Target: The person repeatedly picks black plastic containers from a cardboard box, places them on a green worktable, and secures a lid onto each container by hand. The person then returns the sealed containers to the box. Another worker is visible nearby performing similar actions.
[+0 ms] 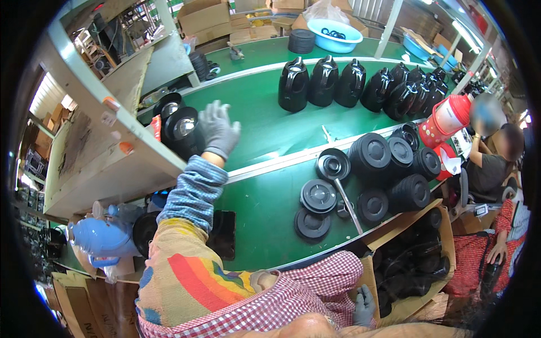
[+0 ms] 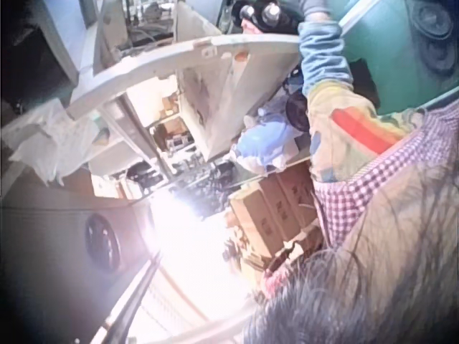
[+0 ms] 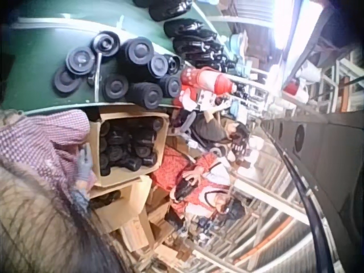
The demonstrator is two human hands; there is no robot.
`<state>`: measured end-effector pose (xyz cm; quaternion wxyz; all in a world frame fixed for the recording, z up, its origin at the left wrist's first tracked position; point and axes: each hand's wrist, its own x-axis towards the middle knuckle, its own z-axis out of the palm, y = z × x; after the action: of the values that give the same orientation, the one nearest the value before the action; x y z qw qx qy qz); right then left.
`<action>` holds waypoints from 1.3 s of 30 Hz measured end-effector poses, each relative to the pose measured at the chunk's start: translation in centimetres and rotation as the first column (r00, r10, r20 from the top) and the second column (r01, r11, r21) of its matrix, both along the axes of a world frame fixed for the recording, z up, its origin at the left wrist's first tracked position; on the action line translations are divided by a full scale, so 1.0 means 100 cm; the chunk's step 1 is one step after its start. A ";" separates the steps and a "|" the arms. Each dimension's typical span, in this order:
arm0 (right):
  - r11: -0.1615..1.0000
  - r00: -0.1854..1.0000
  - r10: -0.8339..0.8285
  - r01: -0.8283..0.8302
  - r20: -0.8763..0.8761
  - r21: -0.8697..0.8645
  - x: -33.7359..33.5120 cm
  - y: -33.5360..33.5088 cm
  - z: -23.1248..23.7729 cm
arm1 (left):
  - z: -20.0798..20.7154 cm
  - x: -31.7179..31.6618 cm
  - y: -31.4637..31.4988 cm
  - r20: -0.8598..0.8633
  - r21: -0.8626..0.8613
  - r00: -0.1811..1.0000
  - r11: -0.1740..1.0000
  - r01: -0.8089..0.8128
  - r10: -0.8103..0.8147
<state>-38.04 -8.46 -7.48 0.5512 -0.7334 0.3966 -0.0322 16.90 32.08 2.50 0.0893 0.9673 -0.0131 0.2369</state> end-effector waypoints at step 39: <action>0.971 0.928 -0.088 0.162 0.363 -0.178 -0.124 0.050 0.049 | 0.028 -0.474 -0.249 -0.595 -0.115 -0.392 -0.408 0.906 -0.702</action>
<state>-50.47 -3.46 -2.61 0.5318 -0.7415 0.3322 -0.2387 -30.53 7.23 5.33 0.0112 0.5443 -0.8221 -0.1666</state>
